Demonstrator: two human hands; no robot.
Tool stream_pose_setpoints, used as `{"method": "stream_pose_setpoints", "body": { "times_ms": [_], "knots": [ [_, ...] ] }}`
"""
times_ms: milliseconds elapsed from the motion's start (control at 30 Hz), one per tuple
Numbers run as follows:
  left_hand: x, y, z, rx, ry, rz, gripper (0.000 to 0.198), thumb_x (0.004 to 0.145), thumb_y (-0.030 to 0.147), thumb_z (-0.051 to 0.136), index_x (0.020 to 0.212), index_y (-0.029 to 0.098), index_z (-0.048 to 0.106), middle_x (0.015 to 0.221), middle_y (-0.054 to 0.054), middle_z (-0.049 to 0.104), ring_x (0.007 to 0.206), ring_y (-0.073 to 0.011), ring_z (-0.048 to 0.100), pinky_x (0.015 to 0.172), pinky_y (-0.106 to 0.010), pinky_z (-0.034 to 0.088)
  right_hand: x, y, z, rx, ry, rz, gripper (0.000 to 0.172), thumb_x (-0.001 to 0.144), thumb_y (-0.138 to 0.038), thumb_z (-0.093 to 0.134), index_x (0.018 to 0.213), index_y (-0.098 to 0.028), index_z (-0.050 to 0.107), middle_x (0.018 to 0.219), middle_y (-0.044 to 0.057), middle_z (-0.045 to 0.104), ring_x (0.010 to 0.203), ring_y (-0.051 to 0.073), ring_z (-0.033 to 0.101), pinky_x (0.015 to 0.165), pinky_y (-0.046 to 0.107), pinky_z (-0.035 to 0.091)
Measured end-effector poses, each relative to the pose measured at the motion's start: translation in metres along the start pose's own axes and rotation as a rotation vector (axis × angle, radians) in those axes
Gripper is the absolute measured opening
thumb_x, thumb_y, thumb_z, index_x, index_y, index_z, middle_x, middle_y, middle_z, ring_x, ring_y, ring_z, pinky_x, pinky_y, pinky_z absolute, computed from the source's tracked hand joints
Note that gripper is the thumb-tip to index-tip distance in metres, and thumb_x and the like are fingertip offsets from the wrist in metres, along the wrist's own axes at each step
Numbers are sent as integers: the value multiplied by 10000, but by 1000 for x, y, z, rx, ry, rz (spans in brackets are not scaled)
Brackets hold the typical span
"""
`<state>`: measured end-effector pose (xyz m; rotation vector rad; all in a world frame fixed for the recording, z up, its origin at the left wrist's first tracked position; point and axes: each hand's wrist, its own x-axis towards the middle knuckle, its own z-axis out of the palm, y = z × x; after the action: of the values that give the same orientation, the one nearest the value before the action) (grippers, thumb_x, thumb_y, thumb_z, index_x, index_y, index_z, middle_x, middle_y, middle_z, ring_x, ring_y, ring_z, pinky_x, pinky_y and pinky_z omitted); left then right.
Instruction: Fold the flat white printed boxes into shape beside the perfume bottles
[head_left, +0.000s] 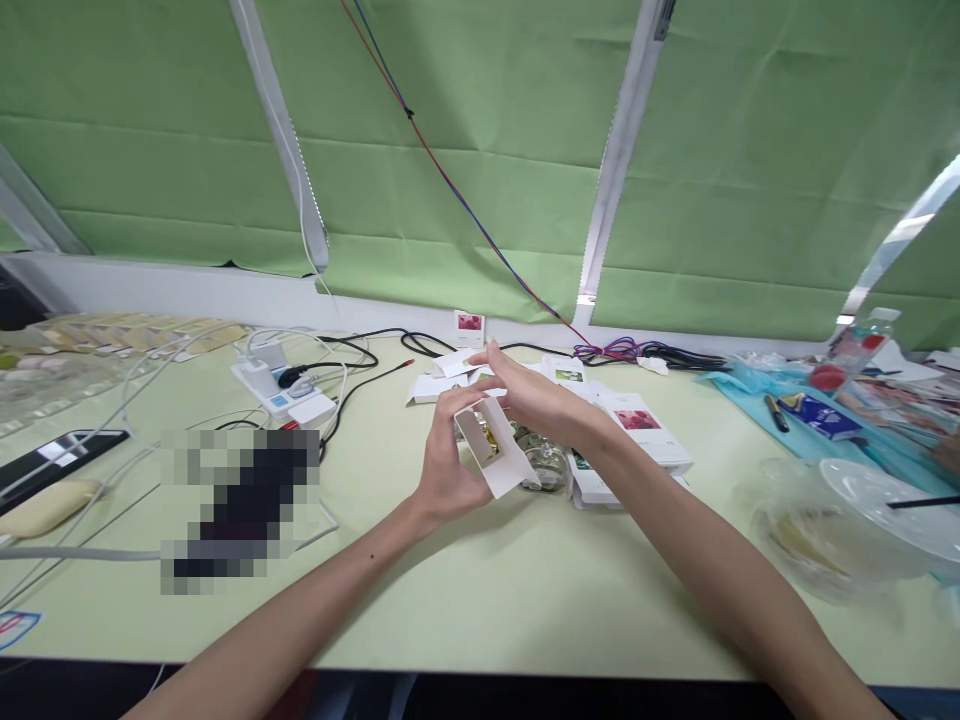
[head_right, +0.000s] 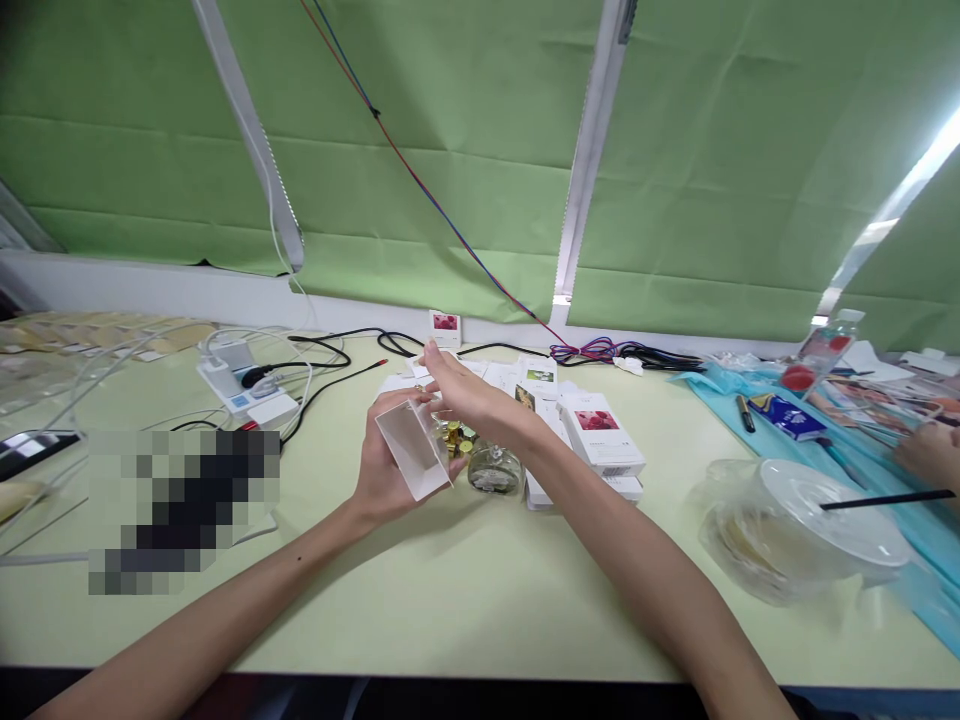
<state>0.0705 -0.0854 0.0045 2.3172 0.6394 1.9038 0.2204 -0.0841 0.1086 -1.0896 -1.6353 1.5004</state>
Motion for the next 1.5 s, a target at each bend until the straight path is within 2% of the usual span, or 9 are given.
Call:
{"method": "stream_pose_setpoints", "body": {
  "times_ms": [133,267,433,867,1100,1500],
  "knots": [
    [-3,-4,2,-15,9,26,899,646,351,949,1389,296,445,1254,-129,575,1173,-340,608,908,-536,567,-3,-2,1,0,-64,61,630,1053,-665,289,1502,-246,425,1351,129,622,962,218,671,1019,411,500],
    [-5,-6,3,-51,-5,-17,863,681,360,924,1394,304,442,1270,-134,556,1184,-343,597,893,-539,575,-8,-7,2,-45,-54,89,651,1060,-653,269,1551,-244,393,1412,133,602,1037,236,669,1060,418,489],
    [-3,-4,2,-25,-1,6,871,670,335,928,1400,311,454,1240,-128,570,1158,-348,602,885,-559,574,-11,-10,2,-81,-58,63,674,1064,-638,274,1623,-262,298,1451,130,585,1080,235,653,1044,392,501],
    [-2,-2,1,-27,-22,-18,849,672,272,905,1387,291,448,1281,-135,570,1149,-327,599,894,-550,566,-11,-11,2,-133,-31,57,614,1049,-668,312,1508,-286,454,1252,93,634,965,206,638,961,372,543],
    [-2,-1,0,-25,-29,-43,849,670,291,913,1385,284,456,1281,-130,575,1154,-323,611,899,-541,577,-13,-13,4,-126,-27,62,625,1065,-639,287,1565,-277,383,1311,104,625,973,203,635,982,378,539],
    [-4,-2,-1,-6,-36,-47,848,678,317,903,1391,271,446,1295,-139,568,1194,-338,602,925,-549,575,-14,-13,6,-116,-31,53,612,1071,-619,295,1555,-258,400,1310,110,623,942,200,628,977,403,541]
  ]
}}
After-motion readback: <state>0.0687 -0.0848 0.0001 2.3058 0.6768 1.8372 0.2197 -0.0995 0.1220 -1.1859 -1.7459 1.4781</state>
